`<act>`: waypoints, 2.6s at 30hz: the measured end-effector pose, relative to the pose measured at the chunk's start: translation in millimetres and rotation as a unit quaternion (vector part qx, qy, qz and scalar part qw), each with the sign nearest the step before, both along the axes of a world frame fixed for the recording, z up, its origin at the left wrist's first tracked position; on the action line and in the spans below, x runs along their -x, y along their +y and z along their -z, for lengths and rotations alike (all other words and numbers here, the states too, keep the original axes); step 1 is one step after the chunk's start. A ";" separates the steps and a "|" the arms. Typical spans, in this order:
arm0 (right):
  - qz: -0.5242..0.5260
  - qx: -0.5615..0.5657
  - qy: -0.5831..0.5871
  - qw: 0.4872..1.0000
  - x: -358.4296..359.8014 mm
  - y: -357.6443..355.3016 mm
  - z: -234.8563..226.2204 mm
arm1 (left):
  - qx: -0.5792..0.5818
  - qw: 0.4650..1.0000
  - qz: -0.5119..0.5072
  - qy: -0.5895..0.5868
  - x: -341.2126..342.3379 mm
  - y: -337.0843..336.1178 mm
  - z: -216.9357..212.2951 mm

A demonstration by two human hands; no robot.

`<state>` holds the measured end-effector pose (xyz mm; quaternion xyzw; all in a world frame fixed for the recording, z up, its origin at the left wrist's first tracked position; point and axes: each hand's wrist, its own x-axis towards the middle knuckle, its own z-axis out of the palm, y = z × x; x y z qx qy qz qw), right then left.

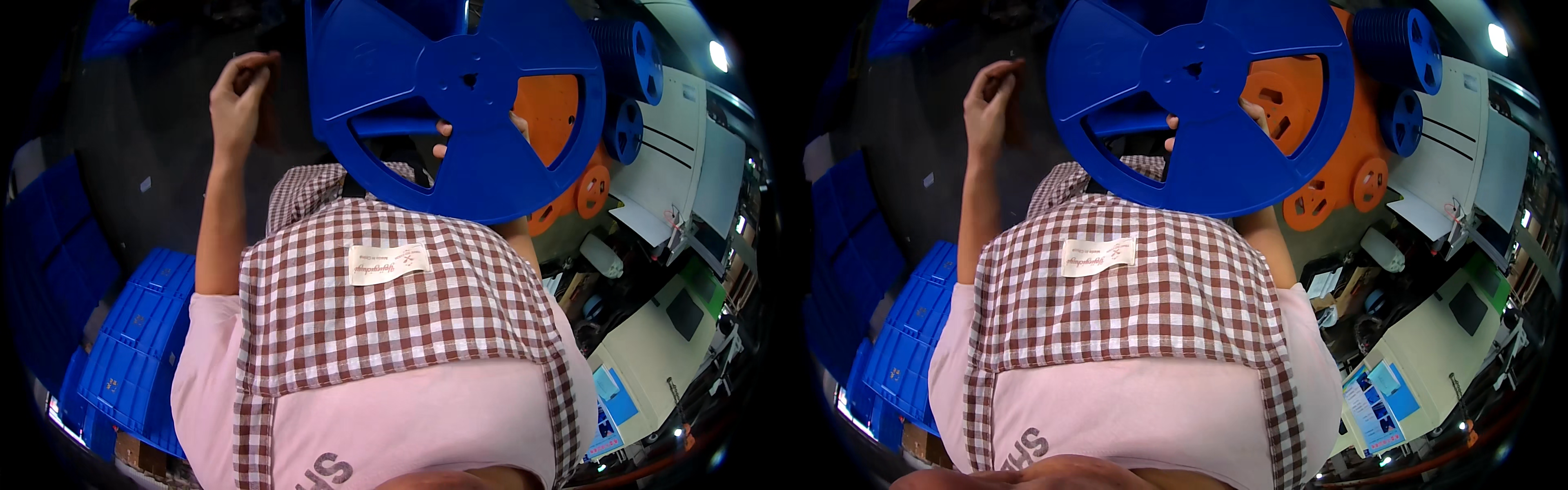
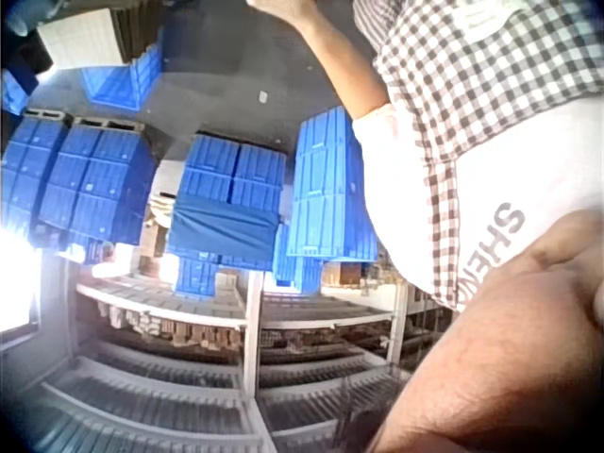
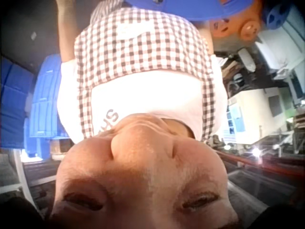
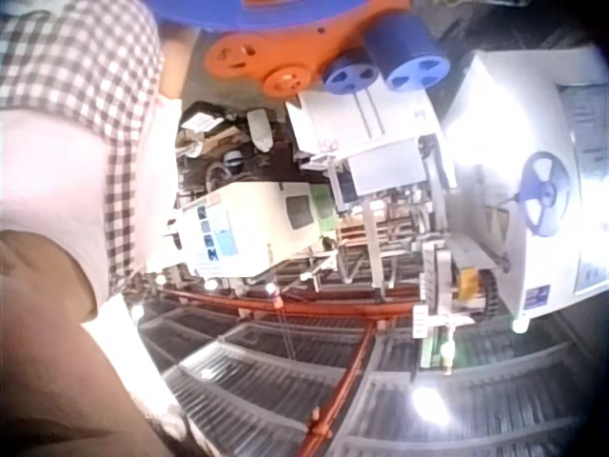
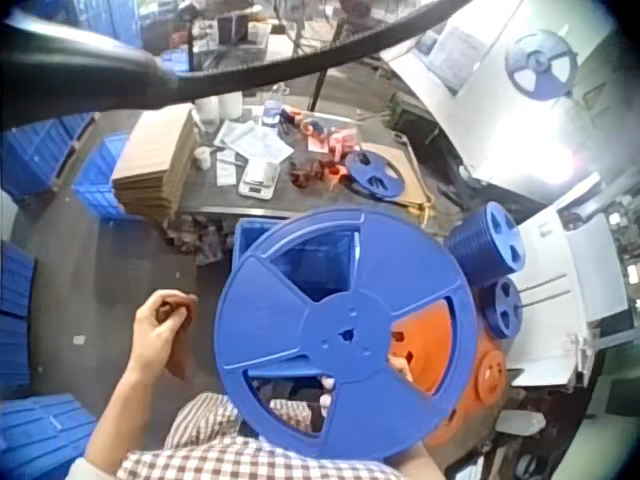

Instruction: The person repeatedly wipes the surfaces of blue plastic spools using a small cloth. They pick up each spool from a blue bin, wipe it, and place it back into the bin. The process is repeated for multiple spools throughout the clip.

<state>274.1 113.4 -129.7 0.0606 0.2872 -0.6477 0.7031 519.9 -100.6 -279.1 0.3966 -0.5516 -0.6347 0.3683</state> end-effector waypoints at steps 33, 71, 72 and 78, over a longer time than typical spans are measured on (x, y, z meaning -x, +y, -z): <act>-0.217 -0.337 0.653 0.642 -11.7 -52.3 251.3 | -0.192 0.826 0.259 -0.463 16.3 57.9 74.3; -0.213 -0.295 0.601 0.712 -90.3 -51.5 223.1 | -0.170 0.835 0.352 -0.388 47.7 45.7 120.0; -0.204 -0.299 0.584 0.727 -78.3 -47.2 213.9 | -0.152 0.840 0.354 -0.382 58.1 53.0 115.9; -0.267 -0.324 0.535 0.733 -48.9 -40.8 237.1 | -0.282 0.855 0.294 -0.320 70.2 80.1 120.7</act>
